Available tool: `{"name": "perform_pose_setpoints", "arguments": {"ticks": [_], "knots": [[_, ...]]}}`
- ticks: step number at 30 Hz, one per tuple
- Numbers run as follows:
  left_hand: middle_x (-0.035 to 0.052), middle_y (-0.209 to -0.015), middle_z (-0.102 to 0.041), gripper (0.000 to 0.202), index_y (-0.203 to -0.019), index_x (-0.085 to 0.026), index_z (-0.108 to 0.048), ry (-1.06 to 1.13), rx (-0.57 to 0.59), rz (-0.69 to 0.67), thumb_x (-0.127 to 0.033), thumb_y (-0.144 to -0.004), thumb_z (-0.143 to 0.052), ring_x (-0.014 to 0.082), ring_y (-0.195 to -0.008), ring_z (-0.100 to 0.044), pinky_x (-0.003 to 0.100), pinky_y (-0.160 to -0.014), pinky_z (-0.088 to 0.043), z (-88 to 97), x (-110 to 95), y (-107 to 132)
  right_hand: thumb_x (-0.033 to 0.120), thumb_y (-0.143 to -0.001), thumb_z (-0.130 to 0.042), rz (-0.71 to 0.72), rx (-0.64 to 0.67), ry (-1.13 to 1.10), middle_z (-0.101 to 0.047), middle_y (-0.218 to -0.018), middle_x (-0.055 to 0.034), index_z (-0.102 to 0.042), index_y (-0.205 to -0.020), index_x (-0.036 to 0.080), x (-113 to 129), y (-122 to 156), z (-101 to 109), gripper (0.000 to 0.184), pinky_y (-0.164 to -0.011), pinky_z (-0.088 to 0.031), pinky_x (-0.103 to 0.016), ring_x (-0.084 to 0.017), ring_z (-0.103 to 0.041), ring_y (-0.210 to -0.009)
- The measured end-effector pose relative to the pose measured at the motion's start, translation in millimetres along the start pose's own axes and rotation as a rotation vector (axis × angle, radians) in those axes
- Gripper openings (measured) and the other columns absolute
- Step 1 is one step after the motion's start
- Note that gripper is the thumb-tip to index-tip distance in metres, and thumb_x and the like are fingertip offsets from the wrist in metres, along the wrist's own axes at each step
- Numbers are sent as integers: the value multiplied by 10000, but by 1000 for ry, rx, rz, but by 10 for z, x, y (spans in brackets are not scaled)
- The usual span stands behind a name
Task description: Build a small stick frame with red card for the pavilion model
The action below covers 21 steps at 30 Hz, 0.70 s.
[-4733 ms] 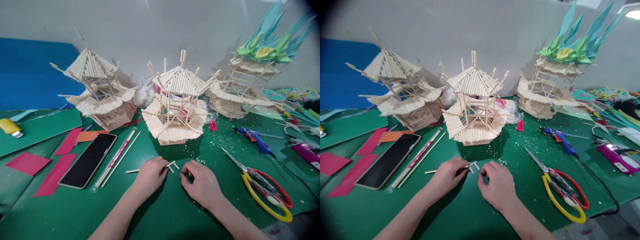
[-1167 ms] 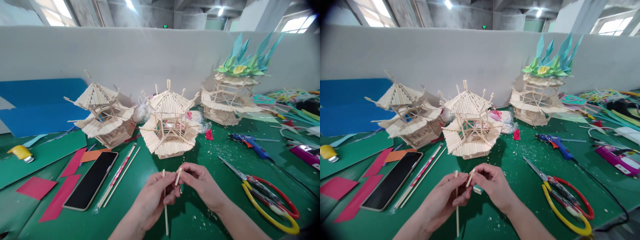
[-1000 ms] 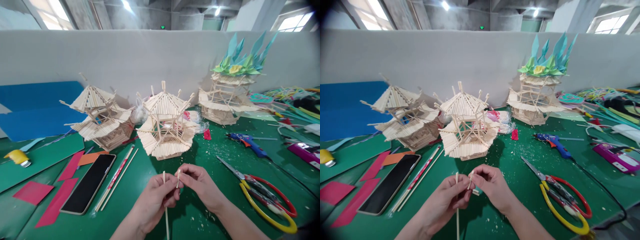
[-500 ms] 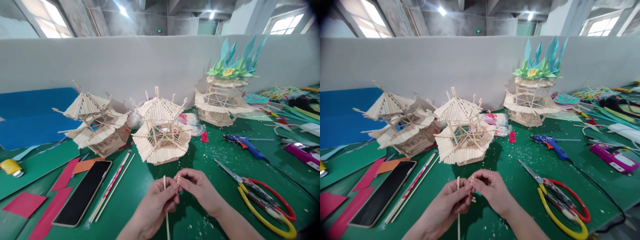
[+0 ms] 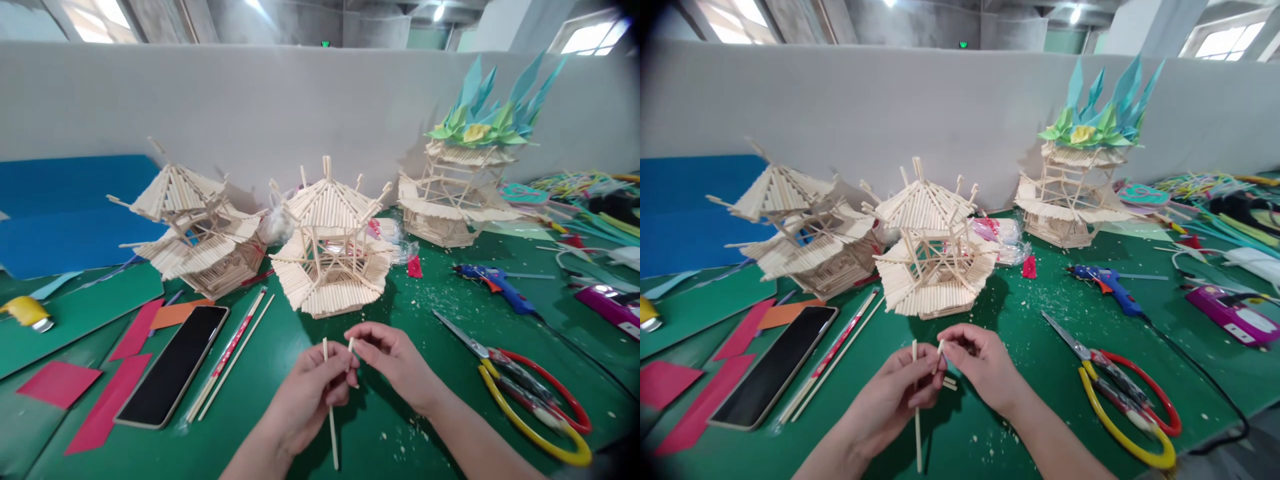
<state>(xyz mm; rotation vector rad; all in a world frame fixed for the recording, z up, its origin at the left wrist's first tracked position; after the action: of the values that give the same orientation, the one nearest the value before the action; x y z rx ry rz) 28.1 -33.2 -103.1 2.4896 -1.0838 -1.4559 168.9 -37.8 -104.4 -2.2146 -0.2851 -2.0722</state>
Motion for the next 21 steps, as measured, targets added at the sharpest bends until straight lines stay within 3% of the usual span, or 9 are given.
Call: {"name": "perform_pose_setpoints", "arguments": {"ticks": [4,10,13,15,17,19,21], "knots": [[-10,-550,-537,167,-629,-113,-545,48,-19,-47,-196,-771,-517,5,-368,-276,203,-436,-168,80,-58,12,296,-782,-558,-16,-173,148,-608,-856,-25,-566,-1010,198,-28,118,248,248,-692,-458,-278,-143,-575,-762],[-15,-562,-535,221,-614,-128,-499,40,-22,-59,-238,-805,-474,9,-371,-259,204,-435,-184,94,-81,17,365,-802,-474,-42,-616,579,-614,-1050,-70,-529,-1094,254,-92,678,997,318,-835,-445,-424,-241,-601,-907],[-30,-531,-525,200,-653,-130,-511,-25,-11,-68,-256,-808,-498,6,-362,-243,208,-430,-173,73,-58,16,309,-774,-436,-26,-678,850,-511,-1208,-73,-528,-1111,279,-168,1031,1364,350,-929,-360,-441,-277,-490,-1085],[-45,-491,-499,175,-701,-130,-533,-66,-10,-62,-263,-811,-508,10,-365,-240,212,-432,-160,61,-38,15,257,-736,-459,-17,-707,910,-433,-1285,-63,-547,-1087,275,-211,1231,1521,363,-997,-271,-429,-281,-385,-1181],[-62,-450,-455,162,-739,-128,-551,-95,-18,-47,-266,-813,-512,15,-373,-233,215,-438,-153,51,-21,12,255,-718,-493,-59,-785,734,-450,-1277,-63,-546,-1082,277,-220,1363,1570,368,-1016,-232,-455,-287,-377,-1190],[-73,-424,-417,160,-751,-125,-560,-120,-22,-44,-263,-816,-510,20,-382,-218,215,-443,-149,38,-10,7,282,-722,-523,-102,-828,332,-492,-1248,-63,-511,-1115,284,-179,1394,1497,393,-999,-261,-483,-284,-427,-1157],[-80,-414,-392,156,-760,-127,-565,-139,-16,-46,-258,-820,-505,22,-389,-207,215,-446,-148,23,-3,3,253,-715,-567,-104,-765,-66,-488,-1262,-60,-494,-1127,283,-85,1324,1338,419,-1002,-283,-428,-251,-432,-1158]]}}
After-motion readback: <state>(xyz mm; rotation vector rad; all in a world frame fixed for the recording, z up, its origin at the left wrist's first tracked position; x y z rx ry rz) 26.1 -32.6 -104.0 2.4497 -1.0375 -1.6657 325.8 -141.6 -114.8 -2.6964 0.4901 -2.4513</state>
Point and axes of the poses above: each hand's wrist, its own y-axis away from the middle knuckle, its own z-axis out of the back of the hand, x = y × z, the point moved 1 cm from there along -y, towards the middle knuckle
